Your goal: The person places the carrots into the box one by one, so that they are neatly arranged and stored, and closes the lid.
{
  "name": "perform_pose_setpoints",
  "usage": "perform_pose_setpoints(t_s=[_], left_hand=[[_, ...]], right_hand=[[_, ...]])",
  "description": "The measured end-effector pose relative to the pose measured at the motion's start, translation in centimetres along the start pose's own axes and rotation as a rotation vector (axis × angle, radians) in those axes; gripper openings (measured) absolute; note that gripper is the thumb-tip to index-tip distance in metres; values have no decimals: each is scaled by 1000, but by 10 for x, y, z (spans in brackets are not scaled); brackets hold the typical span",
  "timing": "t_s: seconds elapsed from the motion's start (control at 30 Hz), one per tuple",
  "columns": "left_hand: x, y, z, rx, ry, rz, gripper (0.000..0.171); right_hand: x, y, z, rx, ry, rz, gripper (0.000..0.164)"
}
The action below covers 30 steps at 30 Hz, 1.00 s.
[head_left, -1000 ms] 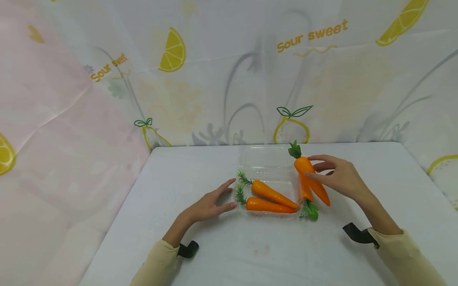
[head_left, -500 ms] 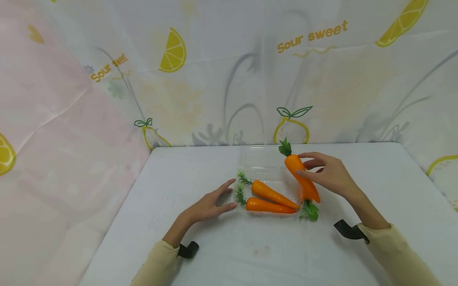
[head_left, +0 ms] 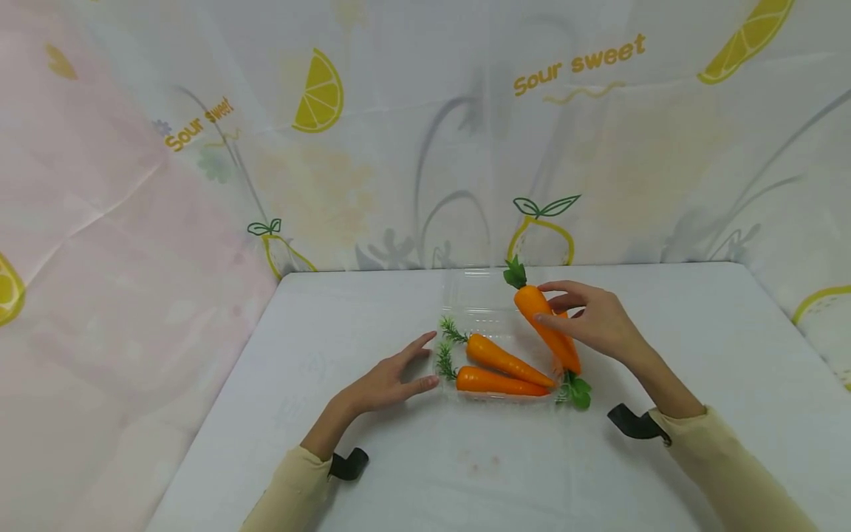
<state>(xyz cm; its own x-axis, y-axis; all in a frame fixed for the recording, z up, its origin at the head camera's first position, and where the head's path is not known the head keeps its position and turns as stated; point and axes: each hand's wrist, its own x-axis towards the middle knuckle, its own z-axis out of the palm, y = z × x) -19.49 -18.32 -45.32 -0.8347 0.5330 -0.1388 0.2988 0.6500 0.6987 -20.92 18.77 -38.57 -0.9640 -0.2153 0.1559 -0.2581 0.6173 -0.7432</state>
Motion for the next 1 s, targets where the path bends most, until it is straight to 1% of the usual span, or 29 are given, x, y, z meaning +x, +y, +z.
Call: perform_pose_setpoints(t_s=[0.23,0.4,0.63,0.8,1.0], left_hand=[[-1,1,0,-11,5,17,79],[-1,2,0,-15,7,15,78],[0,0,0,-4,6,5,79],[0,-1,1,-13,2,17,80],[-1,0,0,-20,6,18,79]], right_hand=[[4,-5,6,7,-11,28,55],[5,-6,11,3,-15,40,57],[8,0,21,16,-14,9,52],[9,2,29,11,-28,-18,48],[8,1,39,-71,-66,-60,47]])
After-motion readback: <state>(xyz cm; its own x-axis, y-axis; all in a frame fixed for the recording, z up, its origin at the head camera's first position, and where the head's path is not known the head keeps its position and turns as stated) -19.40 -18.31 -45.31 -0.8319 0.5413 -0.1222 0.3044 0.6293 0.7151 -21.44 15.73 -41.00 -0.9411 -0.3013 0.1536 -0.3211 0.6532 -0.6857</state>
